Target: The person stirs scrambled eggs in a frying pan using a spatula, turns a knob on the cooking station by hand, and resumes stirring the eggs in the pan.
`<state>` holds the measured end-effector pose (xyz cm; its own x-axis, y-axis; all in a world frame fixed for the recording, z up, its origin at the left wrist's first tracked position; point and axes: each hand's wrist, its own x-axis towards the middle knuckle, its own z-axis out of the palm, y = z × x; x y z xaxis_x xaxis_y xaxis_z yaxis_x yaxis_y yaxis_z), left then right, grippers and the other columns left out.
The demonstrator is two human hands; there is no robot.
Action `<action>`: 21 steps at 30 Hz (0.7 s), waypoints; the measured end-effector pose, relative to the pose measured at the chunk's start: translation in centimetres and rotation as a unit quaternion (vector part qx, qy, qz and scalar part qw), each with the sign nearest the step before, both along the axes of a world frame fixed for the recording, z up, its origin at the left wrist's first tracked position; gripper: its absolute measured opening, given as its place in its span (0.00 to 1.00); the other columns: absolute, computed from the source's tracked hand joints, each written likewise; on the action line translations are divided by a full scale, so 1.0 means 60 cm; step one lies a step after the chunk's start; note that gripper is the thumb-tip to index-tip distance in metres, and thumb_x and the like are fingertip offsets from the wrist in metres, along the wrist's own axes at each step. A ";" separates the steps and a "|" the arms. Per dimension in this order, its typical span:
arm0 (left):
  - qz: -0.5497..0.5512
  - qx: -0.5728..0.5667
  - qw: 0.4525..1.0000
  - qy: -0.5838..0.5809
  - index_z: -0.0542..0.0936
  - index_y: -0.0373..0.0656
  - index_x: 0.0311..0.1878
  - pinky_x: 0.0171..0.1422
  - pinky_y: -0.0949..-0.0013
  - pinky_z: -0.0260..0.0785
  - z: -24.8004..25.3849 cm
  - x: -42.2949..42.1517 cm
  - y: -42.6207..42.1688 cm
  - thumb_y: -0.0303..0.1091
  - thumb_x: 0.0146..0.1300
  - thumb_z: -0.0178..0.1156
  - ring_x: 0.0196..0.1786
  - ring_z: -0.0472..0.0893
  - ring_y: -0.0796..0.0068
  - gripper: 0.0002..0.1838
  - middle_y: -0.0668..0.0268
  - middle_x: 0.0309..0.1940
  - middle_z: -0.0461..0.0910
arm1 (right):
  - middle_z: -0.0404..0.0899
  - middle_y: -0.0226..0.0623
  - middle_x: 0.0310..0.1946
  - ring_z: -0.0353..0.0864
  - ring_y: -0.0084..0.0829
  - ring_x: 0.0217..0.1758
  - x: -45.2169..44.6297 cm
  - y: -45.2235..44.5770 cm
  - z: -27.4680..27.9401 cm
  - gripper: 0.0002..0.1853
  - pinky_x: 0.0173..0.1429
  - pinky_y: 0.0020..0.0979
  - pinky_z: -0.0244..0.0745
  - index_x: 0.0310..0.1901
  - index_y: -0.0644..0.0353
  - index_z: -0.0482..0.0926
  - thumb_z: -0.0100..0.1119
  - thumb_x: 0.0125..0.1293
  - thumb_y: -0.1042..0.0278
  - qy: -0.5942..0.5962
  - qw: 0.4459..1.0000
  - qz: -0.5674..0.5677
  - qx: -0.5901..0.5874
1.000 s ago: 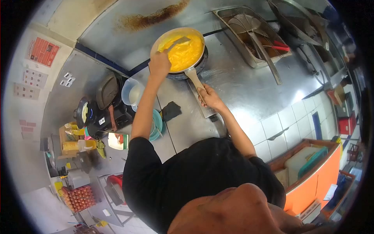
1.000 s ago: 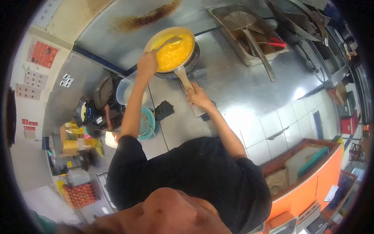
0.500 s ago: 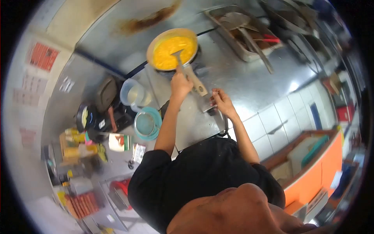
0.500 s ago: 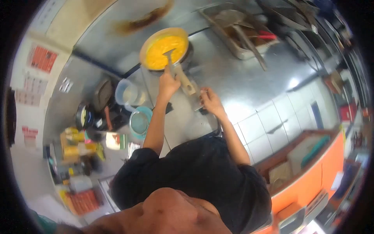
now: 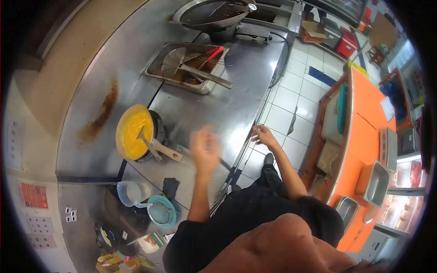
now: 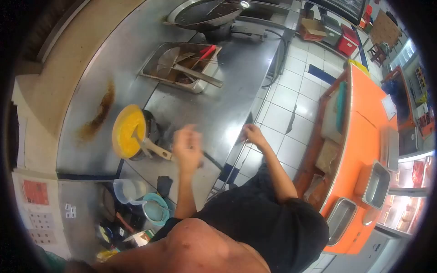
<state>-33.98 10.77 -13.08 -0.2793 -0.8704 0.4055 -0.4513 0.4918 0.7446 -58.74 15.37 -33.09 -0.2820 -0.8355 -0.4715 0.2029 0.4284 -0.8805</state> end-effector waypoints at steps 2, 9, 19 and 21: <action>-0.252 0.184 0.944 0.110 0.80 0.38 0.53 0.49 0.67 0.74 -0.027 -0.150 0.065 0.27 0.68 0.59 0.42 0.81 0.71 0.12 0.61 0.42 0.81 | 0.83 0.39 0.44 0.85 0.32 0.45 -0.077 -0.031 -0.018 0.22 0.43 0.34 0.81 0.61 0.60 0.73 0.50 0.76 0.53 -0.026 0.999 -0.027 0.002; -0.668 0.082 0.739 0.032 0.76 0.36 0.43 0.53 0.56 0.70 -0.089 -0.533 0.202 0.32 0.69 0.55 0.46 0.77 0.50 0.08 0.53 0.41 0.74 | 0.82 0.43 0.48 0.83 0.33 0.42 -0.413 -0.103 -0.187 0.18 0.42 0.30 0.80 0.61 0.62 0.72 0.46 0.76 0.63 -0.209 0.954 -0.211 0.031; -0.630 0.009 0.777 0.003 0.75 0.36 0.39 0.51 0.56 0.69 -0.126 -0.831 0.111 0.33 0.69 0.54 0.44 0.75 0.51 0.09 0.54 0.36 0.73 | 0.81 0.46 0.44 0.83 0.34 0.39 -0.772 -0.149 -0.221 0.14 0.36 0.27 0.83 0.56 0.66 0.72 0.47 0.73 0.70 -0.200 0.923 -0.325 0.057; -0.618 -0.006 0.786 0.016 0.76 0.36 0.38 0.52 0.55 0.70 -0.123 -0.878 0.070 0.32 0.68 0.54 0.45 0.77 0.50 0.08 0.53 0.37 0.75 | 0.81 0.46 0.44 0.83 0.34 0.39 -0.818 -0.209 -0.220 0.14 0.36 0.28 0.83 0.56 0.66 0.72 0.47 0.73 0.70 -0.184 0.935 -0.301 0.039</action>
<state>-86.67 14.98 -20.48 -0.8979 0.0603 0.4361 0.3952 0.5468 0.7381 -107.79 2.86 -46.27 -0.4960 -0.5368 -0.6826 0.7116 0.1993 -0.6737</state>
